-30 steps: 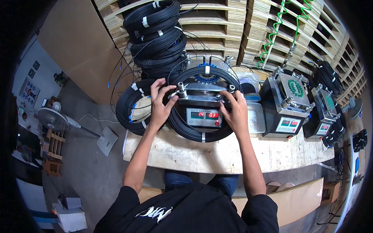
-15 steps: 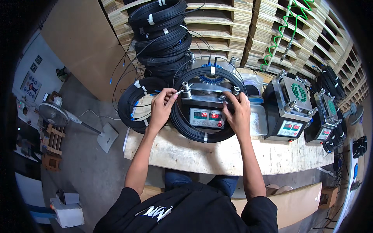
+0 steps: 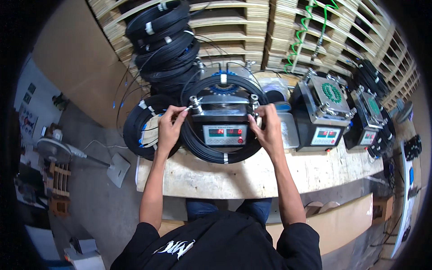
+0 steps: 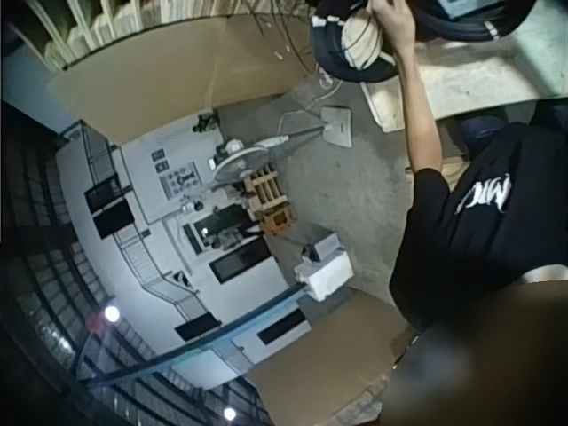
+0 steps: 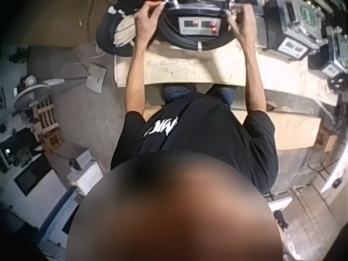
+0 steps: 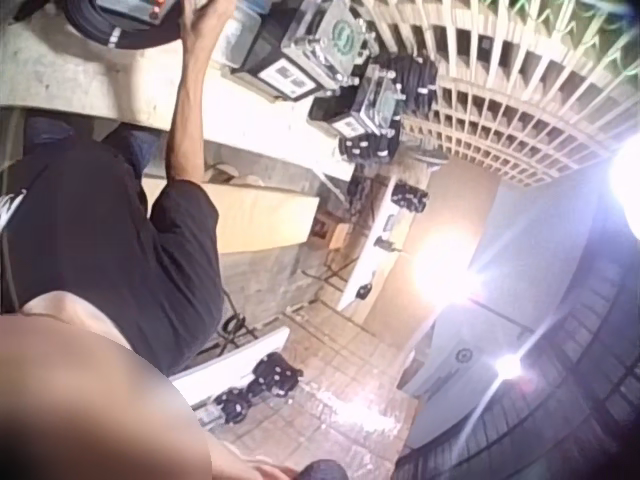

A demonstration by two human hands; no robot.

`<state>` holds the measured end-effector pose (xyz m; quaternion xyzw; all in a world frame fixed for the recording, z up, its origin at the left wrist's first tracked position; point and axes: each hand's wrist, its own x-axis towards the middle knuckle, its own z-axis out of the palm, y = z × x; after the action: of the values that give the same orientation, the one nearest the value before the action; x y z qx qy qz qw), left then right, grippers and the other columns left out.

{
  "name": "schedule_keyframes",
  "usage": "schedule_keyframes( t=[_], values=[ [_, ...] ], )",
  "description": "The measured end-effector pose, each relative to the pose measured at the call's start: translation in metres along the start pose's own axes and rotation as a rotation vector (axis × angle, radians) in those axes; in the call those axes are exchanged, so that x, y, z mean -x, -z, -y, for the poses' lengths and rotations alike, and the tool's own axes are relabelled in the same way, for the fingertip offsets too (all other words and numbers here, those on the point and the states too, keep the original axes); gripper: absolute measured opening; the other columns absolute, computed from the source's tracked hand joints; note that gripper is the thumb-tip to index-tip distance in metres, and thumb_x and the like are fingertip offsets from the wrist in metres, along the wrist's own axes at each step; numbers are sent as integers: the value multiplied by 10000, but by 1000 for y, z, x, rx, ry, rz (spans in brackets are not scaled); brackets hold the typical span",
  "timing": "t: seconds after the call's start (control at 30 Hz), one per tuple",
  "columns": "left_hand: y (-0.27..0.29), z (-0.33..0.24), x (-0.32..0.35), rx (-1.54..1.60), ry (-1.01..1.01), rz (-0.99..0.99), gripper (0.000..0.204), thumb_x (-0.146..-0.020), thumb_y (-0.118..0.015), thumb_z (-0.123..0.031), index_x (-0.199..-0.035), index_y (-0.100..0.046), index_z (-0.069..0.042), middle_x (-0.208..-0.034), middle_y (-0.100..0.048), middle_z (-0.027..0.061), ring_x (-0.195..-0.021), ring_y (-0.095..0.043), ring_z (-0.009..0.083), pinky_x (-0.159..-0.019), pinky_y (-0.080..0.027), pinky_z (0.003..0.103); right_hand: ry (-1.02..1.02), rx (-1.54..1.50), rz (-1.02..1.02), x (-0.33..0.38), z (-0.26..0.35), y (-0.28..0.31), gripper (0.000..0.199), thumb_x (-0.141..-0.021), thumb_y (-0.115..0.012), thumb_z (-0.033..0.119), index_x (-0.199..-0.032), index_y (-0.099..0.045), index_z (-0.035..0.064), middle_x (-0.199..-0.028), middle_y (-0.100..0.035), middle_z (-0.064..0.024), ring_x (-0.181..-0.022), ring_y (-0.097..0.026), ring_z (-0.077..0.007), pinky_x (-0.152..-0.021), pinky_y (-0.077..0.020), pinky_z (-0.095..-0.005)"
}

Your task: The recorder is seen operating a cable winding machine by loading a spool, securing the cable, and monitoring the machine.

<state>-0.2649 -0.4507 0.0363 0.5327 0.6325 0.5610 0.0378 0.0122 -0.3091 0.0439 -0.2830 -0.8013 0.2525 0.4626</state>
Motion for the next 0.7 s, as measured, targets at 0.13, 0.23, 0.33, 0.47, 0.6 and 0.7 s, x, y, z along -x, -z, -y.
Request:
schedule_keyframes(
  t=[0.13,0.23,0.33,0.47,0.6,0.7],
  values=[
    [-5,2,-1,91,65,0,150,-969,-676,-127,-1014,-676,15,-763,-646,25,-685,-534,64,-630,-433,235,-27,-82,-97,6,-15,3,195,-855,-715,12,-1017,-605,4,-787,-541,-45,-634,-478,-111,-574,-408,-265],
    [-8,2,0,120,73,-1,178,-972,-680,-151,-1013,-675,22,-759,-623,12,-690,-511,51,-621,-411,222,-99,-119,-154,8,-15,-4,204,-888,-701,45,-1027,-560,-4,-778,-539,-41,-650,-480,-110,-588,-412,-264],
    [-6,1,2,95,62,0,183,-972,-681,-156,-1013,-675,22,-752,-618,10,-681,-500,48,-609,-401,223,-130,-132,-195,11,-9,-8,188,-919,-679,52,-1030,-539,-6,-777,-549,-49,-653,-490,-114,-595,-420,-268],
    [-6,-6,1,33,35,-13,179,-972,-680,-154,-1001,-673,22,-724,-610,3,-642,-478,48,-578,-384,228,-113,-128,-283,7,-19,-6,147,-964,-637,56,-1047,-539,-15,-770,-579,-84,-664,-537,-140,-611,-450,-284],
    [-9,-2,2,44,17,-24,170,-975,-675,-149,-992,-672,20,-715,-608,4,-627,-469,50,-566,-377,230,-109,-76,-268,2,-10,-8,152,-1020,-573,114,-1058,-542,-30,-777,-639,-161,-685,-626,-219,-631,-492,-350],
    [-8,-2,3,51,22,-24,170,-979,-669,-149,-993,-669,20,-710,-606,7,-618,-464,49,-556,-370,231,-235,10,-214,-13,-3,-2,216,-1028,-582,178,-1077,-553,-30,-746,-636,-162,-650,-624,-225,-606,-486,-362]
  ],
)
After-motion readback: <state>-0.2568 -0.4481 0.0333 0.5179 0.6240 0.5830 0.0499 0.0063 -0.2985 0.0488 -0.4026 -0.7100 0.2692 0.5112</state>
